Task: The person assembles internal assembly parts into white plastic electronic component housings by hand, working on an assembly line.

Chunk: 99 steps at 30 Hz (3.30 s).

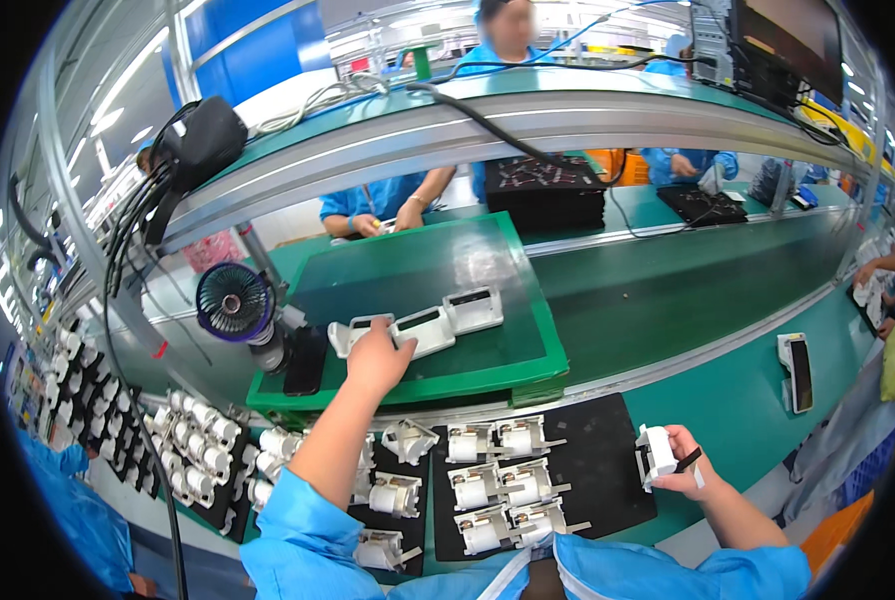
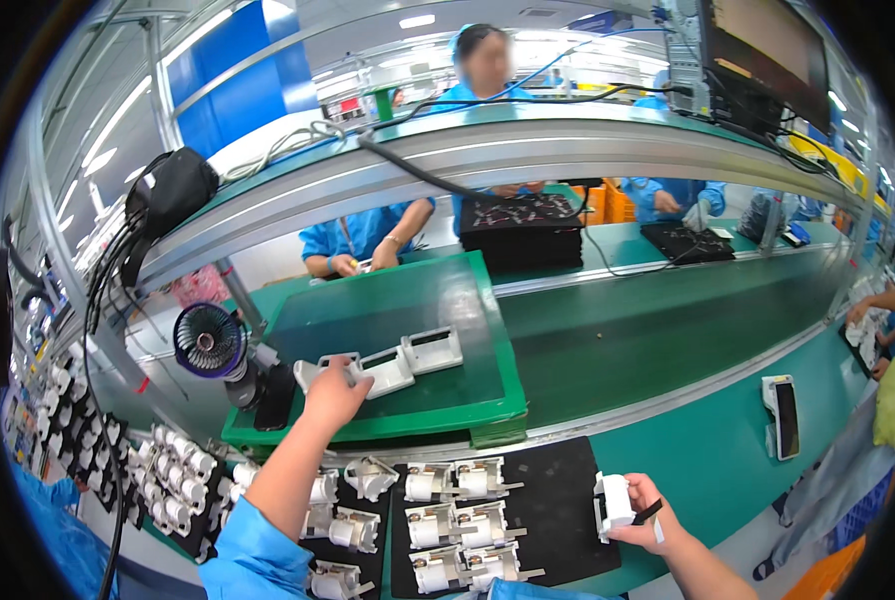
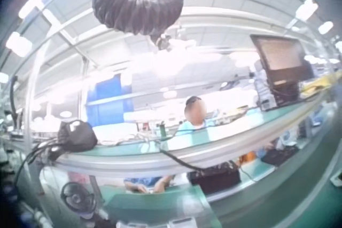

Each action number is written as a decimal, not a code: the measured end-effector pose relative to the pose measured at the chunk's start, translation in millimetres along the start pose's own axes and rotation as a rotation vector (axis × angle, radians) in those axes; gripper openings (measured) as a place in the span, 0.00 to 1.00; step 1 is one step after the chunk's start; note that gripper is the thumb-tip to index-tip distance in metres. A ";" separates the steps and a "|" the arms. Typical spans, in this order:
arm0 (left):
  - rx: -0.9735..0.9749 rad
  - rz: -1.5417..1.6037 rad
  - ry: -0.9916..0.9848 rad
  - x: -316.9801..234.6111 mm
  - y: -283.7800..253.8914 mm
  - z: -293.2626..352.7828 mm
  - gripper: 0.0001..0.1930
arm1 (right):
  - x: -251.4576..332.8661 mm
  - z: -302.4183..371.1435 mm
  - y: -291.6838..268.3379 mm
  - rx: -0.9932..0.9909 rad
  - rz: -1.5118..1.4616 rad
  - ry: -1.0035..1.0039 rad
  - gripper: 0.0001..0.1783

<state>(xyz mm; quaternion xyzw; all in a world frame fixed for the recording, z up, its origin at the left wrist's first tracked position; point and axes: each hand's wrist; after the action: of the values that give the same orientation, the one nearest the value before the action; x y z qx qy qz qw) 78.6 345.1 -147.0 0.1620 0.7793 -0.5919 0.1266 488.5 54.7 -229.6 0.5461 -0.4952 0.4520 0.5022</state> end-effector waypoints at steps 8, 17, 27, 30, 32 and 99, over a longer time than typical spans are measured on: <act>-0.291 0.097 0.037 23.1 -3.4 8.5 0.13 | 0.9 -17.6 27.3 0.097 -0.017 -0.052 0.40; -0.109 0.615 0.152 -21.2 -46.6 197.6 0.11 | 48.6 -43.9 116.6 0.605 -0.928 0.072 0.55; 0.589 1.559 0.051 -8.8 -13.5 270.1 0.35 | 7.4 -3.6 134.4 0.570 -1.049 0.350 0.52; 0.744 1.512 0.216 -7.7 -18.5 265.9 0.59 | 20.7 4.4 135.0 0.536 -0.931 0.300 0.57; 0.730 1.316 0.387 -5.7 -16.4 265.7 0.74 | 26.5 5.4 133.8 0.523 -0.918 0.292 0.58; 0.782 1.244 0.141 -29.6 -4.8 288.1 0.55 | 49.6 6.0 153.3 0.451 0.473 -0.564 0.42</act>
<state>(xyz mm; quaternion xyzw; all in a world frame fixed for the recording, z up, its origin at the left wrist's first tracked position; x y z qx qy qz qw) 105.4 63.2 -208.3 0.6452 0.2815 -0.6334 0.3214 340.9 43.6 -165.4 0.6158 -0.6135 0.4846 0.0976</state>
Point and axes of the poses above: each hand's wrist, its own z-axis away from the middle knuckle, its own y-axis out of the palm, x = y × z, and after that the axes turned 5 degrees about -y, right-handed
